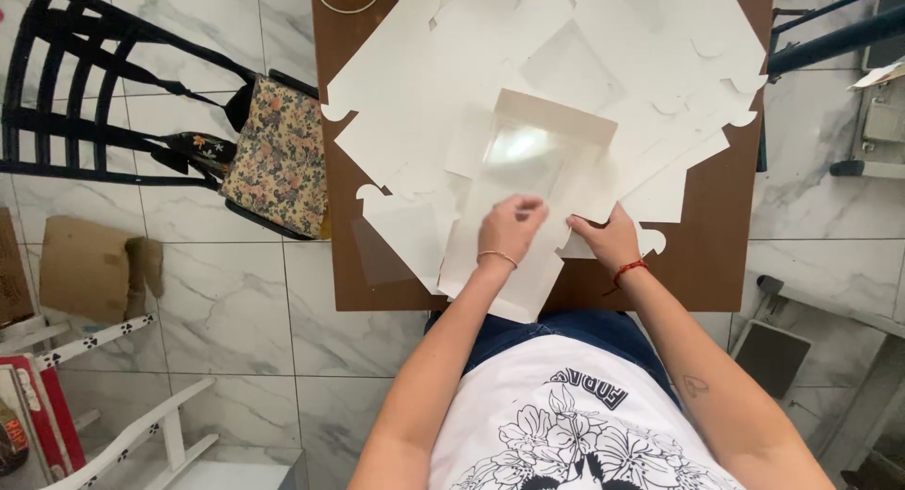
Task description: The person folds flat white cardboard pieces into small rectangular boxes with clear windows. They fold along pre-scored lines, tuck flaps, and stack the finished boxes on the table. The process is repeated for multiple units.
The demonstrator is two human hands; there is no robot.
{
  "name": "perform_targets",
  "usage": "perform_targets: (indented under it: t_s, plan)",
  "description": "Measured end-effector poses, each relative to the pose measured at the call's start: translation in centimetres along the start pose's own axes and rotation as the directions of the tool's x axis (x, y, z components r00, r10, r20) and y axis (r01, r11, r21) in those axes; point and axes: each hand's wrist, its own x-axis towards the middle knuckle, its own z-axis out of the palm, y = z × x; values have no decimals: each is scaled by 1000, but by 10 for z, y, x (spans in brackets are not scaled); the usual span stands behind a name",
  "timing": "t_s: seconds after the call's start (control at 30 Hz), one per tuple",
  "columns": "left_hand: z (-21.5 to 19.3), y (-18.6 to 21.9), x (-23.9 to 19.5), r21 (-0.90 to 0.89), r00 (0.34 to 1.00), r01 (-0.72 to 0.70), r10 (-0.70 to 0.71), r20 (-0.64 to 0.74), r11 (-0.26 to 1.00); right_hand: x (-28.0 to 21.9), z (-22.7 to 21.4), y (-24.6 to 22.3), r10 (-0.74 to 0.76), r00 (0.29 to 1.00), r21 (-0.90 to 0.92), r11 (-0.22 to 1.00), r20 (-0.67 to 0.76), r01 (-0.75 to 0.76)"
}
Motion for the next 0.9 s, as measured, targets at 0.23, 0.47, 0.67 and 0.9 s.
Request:
perform_targets:
  t_s: [0.23, 0.47, 0.67, 0.9]
  plan:
    - [-38, 10, 55, 476, 621, -267, 527, -580, 838, 23, -14, 6, -110, 975, 90, 988, -191, 129]
    - [12, 64, 64, 233, 821, -568, 563, 92, 790, 32, -8, -14, -164, 924, 53, 980, -346, 193]
    - [65, 42, 93, 230, 938, -299, 241, 248, 926, 35, -13, -18, -46, 984, 330, 938, -175, 102]
    - [46, 46, 68, 150, 978, -162, 139, 154, 975, 66, -35, -70, -200, 971, 28, 978, -130, 205]
